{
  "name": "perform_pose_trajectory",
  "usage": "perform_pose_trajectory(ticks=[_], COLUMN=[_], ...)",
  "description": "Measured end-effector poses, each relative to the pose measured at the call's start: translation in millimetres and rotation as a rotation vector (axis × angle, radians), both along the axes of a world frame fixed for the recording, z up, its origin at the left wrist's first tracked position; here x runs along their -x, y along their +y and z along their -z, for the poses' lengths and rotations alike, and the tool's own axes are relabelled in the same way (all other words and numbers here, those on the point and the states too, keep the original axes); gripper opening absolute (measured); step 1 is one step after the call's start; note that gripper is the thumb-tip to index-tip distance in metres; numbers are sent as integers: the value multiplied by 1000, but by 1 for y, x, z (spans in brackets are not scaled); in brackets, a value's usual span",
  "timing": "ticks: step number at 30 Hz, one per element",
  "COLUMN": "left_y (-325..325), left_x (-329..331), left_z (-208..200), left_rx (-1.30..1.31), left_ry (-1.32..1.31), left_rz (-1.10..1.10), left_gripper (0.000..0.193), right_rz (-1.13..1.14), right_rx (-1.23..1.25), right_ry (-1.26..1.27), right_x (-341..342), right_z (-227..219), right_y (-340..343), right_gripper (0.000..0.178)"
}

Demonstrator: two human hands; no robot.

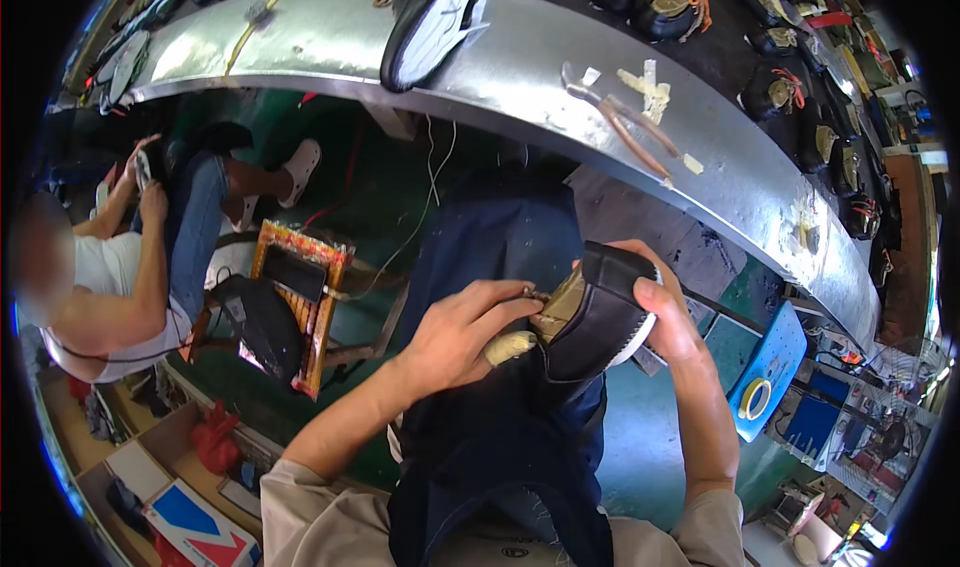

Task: Manually attaching and securing shoe uppers to soles using lasting pliers and a hammer.

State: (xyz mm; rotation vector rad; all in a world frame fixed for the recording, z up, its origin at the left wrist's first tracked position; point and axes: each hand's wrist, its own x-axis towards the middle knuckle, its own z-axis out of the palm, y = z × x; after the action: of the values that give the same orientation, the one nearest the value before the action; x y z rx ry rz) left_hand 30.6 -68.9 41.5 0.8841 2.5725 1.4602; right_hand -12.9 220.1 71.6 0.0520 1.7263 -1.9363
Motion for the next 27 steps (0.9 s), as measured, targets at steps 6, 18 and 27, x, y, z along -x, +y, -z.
perform_pose_trajectory(ticks=[6,18,27], left_y=[-3,-25,49], left_x=[24,1,34], left_z=[-31,4,50], left_rx=[34,-1448,-710], left_ry=[53,-575,-729], left_rz=[232,-326,-323], left_gripper=[28,40,86], right_rz=[-67,-13,7], right_rx=[-37,174,-521], right_ry=[21,-63,422], right_x=[-3,-6,13], right_z=[-17,2,0], right_y=[-11,5,-41], right_gripper=[86,83,36])
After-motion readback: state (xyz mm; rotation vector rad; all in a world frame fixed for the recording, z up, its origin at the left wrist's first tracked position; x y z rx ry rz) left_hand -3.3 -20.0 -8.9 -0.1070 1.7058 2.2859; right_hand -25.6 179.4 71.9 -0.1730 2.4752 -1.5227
